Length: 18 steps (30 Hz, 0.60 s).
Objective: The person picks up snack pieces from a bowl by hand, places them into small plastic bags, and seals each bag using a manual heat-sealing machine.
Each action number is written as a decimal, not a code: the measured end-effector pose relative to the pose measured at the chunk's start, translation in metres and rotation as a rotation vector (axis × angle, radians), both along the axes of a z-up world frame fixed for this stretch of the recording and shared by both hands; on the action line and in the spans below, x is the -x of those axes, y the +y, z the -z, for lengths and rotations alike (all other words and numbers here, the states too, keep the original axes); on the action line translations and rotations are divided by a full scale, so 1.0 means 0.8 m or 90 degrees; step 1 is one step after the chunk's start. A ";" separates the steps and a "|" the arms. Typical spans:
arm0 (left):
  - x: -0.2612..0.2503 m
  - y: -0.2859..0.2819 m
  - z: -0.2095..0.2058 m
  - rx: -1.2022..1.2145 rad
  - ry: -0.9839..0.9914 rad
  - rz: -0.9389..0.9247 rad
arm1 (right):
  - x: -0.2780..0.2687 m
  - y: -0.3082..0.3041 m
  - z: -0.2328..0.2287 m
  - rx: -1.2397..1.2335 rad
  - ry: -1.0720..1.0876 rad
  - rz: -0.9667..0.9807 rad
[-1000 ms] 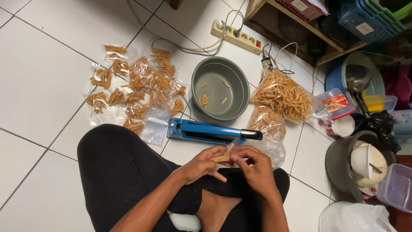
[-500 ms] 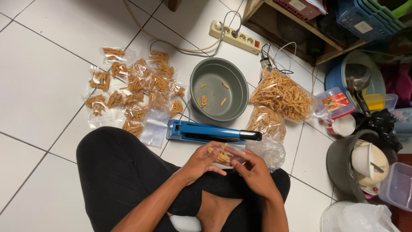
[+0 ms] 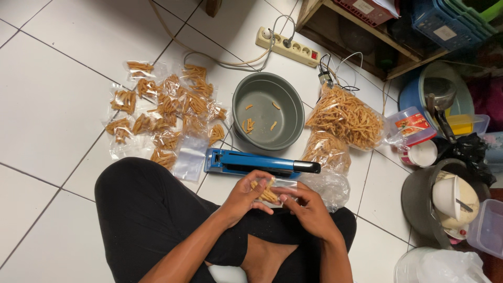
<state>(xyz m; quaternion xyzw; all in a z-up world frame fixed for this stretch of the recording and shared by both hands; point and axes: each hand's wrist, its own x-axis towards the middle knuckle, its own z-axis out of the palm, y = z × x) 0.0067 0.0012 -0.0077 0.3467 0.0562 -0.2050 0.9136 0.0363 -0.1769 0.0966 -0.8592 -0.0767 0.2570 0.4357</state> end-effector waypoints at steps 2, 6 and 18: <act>-0.002 0.001 0.000 -0.015 0.000 -0.026 | 0.001 0.003 -0.003 -0.032 -0.009 0.033; -0.001 0.000 -0.002 -0.031 0.018 -0.050 | 0.002 0.003 -0.004 -0.027 -0.070 0.020; -0.004 0.004 -0.008 -0.057 0.057 -0.027 | -0.006 0.014 0.004 -0.004 -0.079 -0.025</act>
